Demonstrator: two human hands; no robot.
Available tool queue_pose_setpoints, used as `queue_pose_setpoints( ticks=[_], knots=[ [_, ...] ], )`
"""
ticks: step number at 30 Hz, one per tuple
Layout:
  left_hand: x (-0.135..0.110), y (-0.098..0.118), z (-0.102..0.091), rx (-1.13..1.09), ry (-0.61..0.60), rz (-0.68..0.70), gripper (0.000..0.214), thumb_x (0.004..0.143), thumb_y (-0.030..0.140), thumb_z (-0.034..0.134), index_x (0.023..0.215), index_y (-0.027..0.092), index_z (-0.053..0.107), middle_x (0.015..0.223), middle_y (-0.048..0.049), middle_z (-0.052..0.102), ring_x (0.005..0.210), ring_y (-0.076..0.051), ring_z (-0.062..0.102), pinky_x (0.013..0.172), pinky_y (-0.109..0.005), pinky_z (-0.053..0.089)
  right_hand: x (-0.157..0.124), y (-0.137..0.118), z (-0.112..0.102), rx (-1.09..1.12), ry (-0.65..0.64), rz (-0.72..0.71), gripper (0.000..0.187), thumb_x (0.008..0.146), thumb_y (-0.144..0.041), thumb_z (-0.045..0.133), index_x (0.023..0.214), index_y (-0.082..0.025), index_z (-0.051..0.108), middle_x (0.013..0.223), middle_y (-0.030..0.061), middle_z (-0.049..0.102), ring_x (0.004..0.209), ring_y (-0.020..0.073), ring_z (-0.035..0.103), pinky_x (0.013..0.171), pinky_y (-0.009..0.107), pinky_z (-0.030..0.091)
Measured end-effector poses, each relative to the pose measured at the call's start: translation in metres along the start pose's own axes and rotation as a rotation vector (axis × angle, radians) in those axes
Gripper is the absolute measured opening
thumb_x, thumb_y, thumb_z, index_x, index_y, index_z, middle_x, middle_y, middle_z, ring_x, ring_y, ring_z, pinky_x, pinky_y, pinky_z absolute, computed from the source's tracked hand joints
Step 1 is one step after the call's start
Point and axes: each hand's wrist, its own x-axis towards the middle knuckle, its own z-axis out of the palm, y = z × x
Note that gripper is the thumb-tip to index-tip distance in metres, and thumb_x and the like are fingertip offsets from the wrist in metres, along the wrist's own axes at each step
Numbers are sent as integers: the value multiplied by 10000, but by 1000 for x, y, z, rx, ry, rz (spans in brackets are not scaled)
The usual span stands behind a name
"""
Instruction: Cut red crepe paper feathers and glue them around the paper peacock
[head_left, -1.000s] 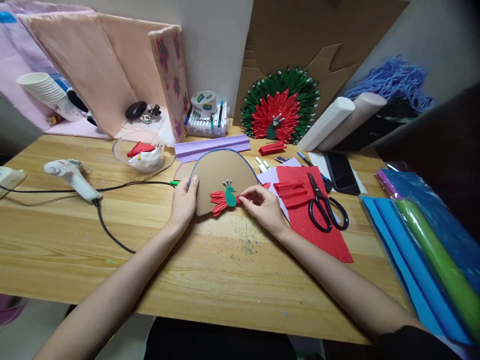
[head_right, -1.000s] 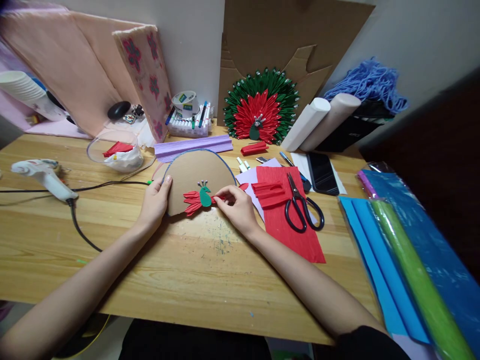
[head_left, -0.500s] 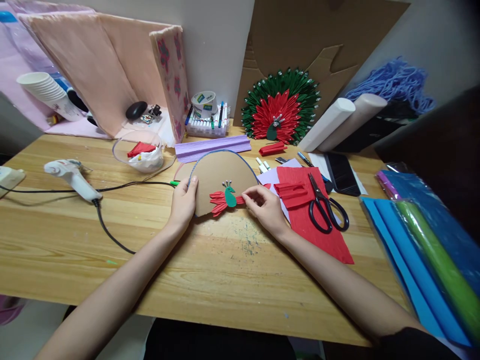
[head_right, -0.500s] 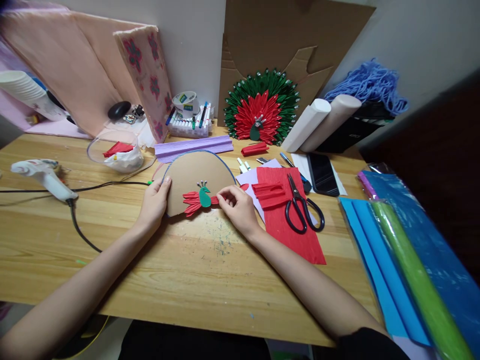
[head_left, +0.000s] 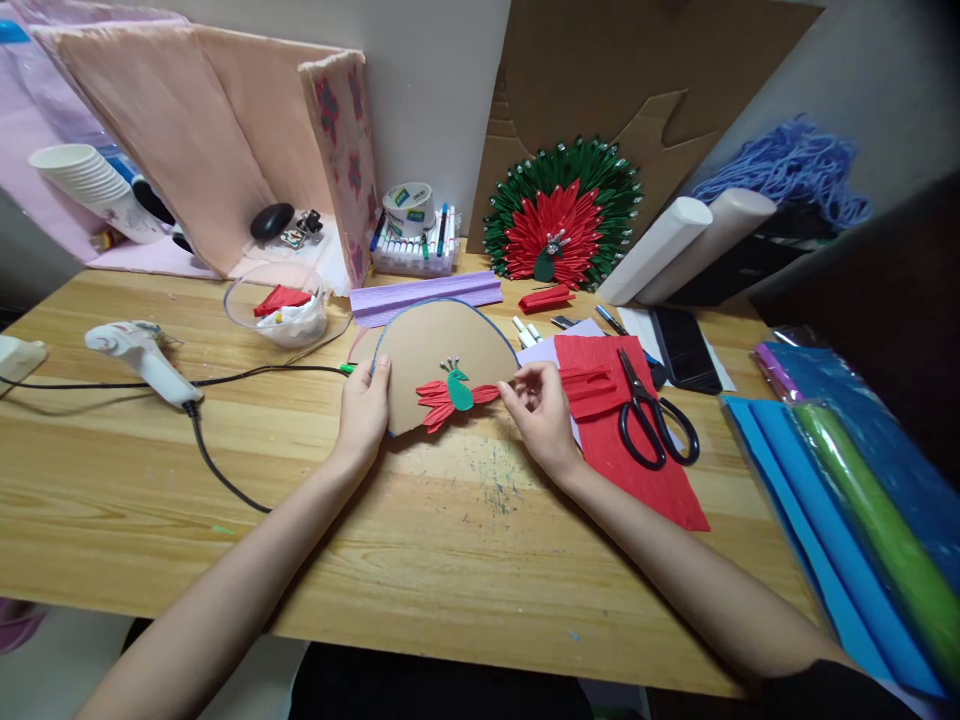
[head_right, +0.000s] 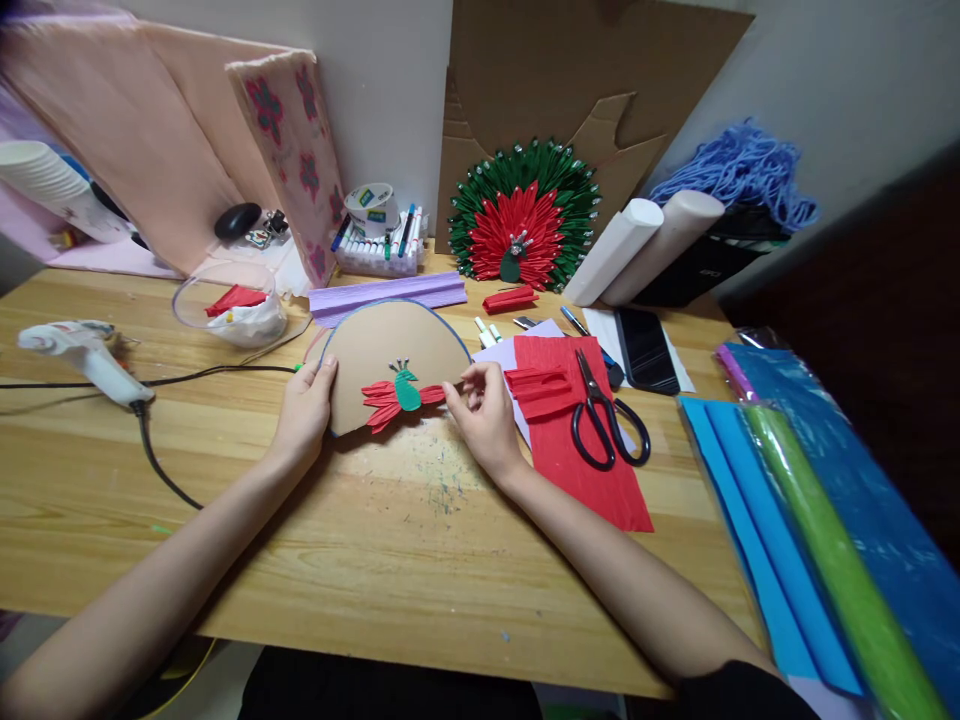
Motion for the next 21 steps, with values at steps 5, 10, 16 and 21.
queue_pose_setpoints(
  ticks=[5,10,16,21],
  knots=[
    [-5,5,2,-106,2,11,356,817,457,522,942,135,609,909,-55,668,826,-174,592,741,-265,452,-2,-5,9,384,-195,394,281,779,-445,585,819,-229,410,599,-83,399,415,74,378,388,217,299],
    [-15,7,8,-83,-37,-20,342,820,456,527,956,150,599,924,-46,670,850,-179,598,767,-276,457,-2,-7,15,620,-257,446,249,768,-412,611,841,-205,492,597,-72,438,442,68,388,406,207,300],
    [-22,7,13,-34,-97,-37,348,833,450,516,989,151,601,963,-52,666,881,-185,592,812,-291,445,-2,1,15,647,-290,390,221,788,-387,614,740,-190,527,566,-49,458,458,77,363,432,223,255],
    [-23,10,14,-9,-89,-22,327,834,438,516,974,158,608,982,-50,664,907,-185,581,816,-279,429,-3,0,14,655,-279,405,207,788,-372,623,749,-183,550,614,-30,505,478,79,346,447,229,227]
  ],
)
